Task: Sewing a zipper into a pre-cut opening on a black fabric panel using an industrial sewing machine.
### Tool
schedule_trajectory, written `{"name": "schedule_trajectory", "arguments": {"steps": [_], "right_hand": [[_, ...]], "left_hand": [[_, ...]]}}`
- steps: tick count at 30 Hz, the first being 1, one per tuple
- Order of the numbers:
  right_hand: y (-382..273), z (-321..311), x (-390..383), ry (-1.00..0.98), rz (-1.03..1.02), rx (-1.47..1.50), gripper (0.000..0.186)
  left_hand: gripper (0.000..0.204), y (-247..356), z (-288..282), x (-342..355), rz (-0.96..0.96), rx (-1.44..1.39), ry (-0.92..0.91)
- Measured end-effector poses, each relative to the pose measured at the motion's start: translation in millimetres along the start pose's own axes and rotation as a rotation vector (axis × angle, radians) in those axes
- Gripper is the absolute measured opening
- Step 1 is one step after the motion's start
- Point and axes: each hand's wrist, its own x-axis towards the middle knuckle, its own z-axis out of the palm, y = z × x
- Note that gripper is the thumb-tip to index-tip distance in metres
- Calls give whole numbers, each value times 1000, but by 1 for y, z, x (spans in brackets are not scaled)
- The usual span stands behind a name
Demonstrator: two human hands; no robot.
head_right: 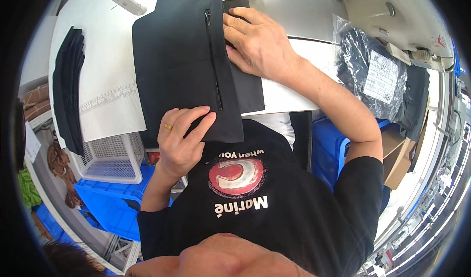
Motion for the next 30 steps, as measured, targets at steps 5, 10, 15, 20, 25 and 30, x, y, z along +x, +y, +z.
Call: {"name": "schedule_trajectory", "arguments": {"steps": [5,10,15,20,25,30], "right_hand": [[1,0,1,4,-5,-12,36],[1,0,1,7,-3,-22,35],[0,1,2,15,1,-16,35],[1,1,2,18,3,-15,37],[-1,-3,5,9,11,-12,34],[1,1,1,2,20,-7,32]], "left_hand": [[49,1,0,1,-3,12,-11],[49,2,0,1,-5,27,-14],[49,1,0,0,-7,32,-28],[49,0,-1,2,-8,20,-32],[52,-2,-5,1,-13,-20,-87],[42,-1,-28,25,-59,19,-285]]}}
